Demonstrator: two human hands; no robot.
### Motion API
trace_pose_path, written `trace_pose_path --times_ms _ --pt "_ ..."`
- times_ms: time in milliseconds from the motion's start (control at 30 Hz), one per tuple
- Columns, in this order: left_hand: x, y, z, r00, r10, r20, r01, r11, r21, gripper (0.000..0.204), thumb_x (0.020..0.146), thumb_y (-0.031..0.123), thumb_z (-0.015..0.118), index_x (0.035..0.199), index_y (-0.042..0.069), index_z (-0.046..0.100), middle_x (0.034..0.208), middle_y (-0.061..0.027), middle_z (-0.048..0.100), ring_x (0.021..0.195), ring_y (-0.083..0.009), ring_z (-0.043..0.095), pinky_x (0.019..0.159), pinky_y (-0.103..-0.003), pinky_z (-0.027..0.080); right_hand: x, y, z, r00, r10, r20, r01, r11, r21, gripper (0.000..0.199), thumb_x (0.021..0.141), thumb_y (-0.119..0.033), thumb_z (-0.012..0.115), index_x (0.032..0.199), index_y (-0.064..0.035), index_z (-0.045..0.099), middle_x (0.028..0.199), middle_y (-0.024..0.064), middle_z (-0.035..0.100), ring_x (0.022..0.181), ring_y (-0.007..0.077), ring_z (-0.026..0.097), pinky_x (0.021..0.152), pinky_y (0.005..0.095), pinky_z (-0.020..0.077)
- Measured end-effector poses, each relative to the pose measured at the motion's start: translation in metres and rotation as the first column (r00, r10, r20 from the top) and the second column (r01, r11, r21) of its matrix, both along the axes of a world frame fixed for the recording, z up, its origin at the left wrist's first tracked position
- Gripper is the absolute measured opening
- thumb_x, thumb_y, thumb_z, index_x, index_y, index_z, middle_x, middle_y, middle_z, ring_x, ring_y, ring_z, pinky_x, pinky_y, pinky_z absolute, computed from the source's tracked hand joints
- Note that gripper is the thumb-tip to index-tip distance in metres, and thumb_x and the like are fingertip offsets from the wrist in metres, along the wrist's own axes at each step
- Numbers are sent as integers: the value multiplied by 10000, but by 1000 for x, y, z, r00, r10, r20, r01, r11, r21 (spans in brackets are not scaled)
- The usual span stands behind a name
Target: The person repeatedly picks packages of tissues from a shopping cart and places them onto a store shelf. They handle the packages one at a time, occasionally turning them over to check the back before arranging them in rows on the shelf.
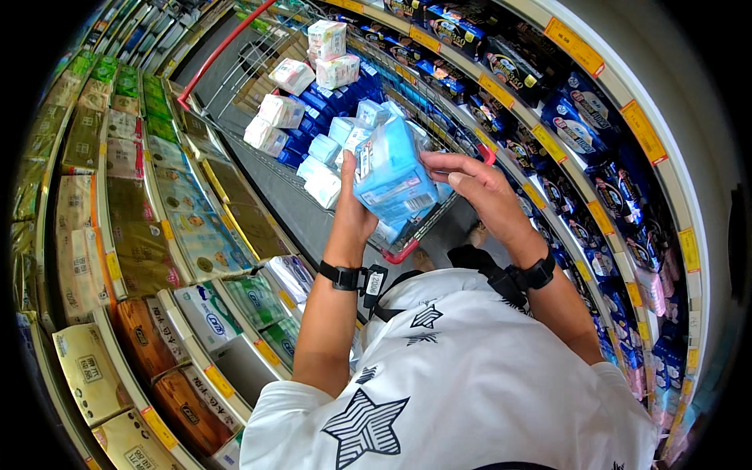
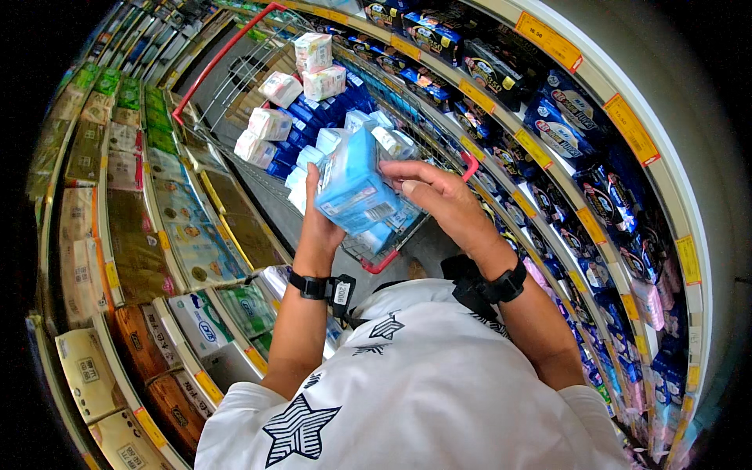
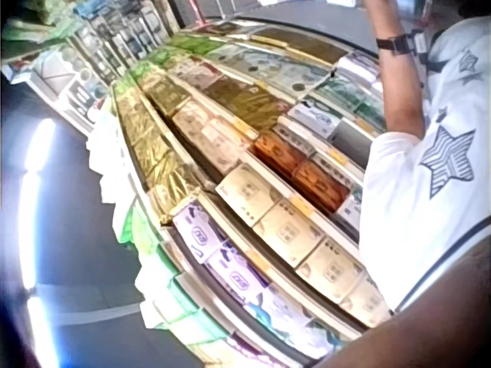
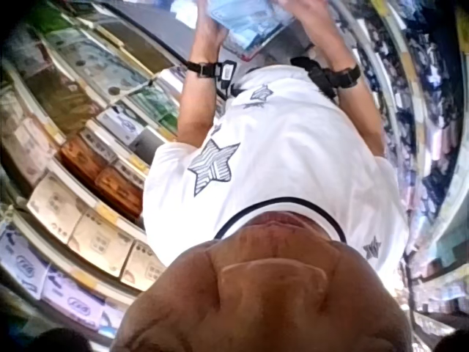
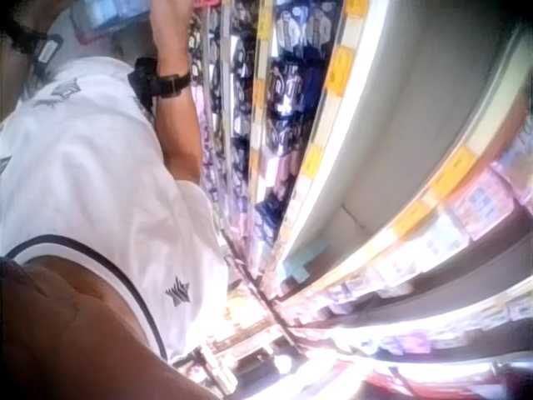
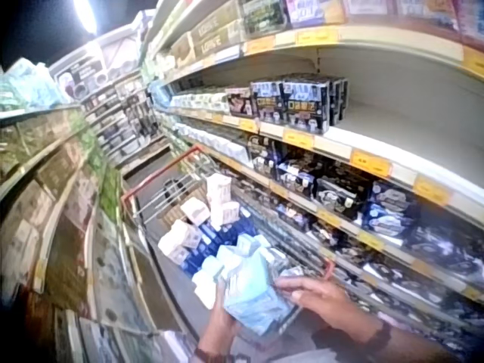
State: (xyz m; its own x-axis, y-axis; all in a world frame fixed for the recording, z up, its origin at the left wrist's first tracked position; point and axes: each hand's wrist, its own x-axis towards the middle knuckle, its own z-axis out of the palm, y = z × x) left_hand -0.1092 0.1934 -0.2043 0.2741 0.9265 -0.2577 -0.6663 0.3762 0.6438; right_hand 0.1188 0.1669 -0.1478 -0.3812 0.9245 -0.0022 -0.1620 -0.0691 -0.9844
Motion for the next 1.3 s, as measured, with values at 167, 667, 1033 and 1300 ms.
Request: trace_pose_path --times_ms 167,667,1033,1300 --pt "-3 9 -9 980 -128 153 144 985 -99 705 1031 608 375 1449 50 482 1297 -153 643 1141 -285 662 961 -446 561 -4 0 14 995 15 100 -18 999 29 409 998 -129 482 1368 19 574 1406 131 579 1304 220 536 1132 373 384" --pt "2 10 -16 968 -244 64 249 964 -95 841 988 727 268 1399 43 533 1149 -175 710 866 -267 755 449 -284 586 -2 5 -3 991 -57 124 43 993 114 333 991 -86 528 1296 -24 644 1400 107 596 1308 204 542 1112 337 399" --pt "3 4 -3 969 -153 193 187 966 -176 519 1046 428 426 1290 -2 585 1051 -193 722 735 -310 750 459 -376 629 -3 4 -6 995 -56 79 49 995 84 346 992 -99 513 1304 -10 634 1400 121 592 1310 215 540 1128 358 392" --pt "0 5 -13 984 -158 -79 152 985 -78 747 1030 648 276 1420 45 482 1306 -175 628 1075 -308 701 727 -433 649 -3 5 -9 991 -119 52 118 993 21 444 1005 -178 572 1411 -9 511 1352 130 600 1263 209 561 1101 337 407"
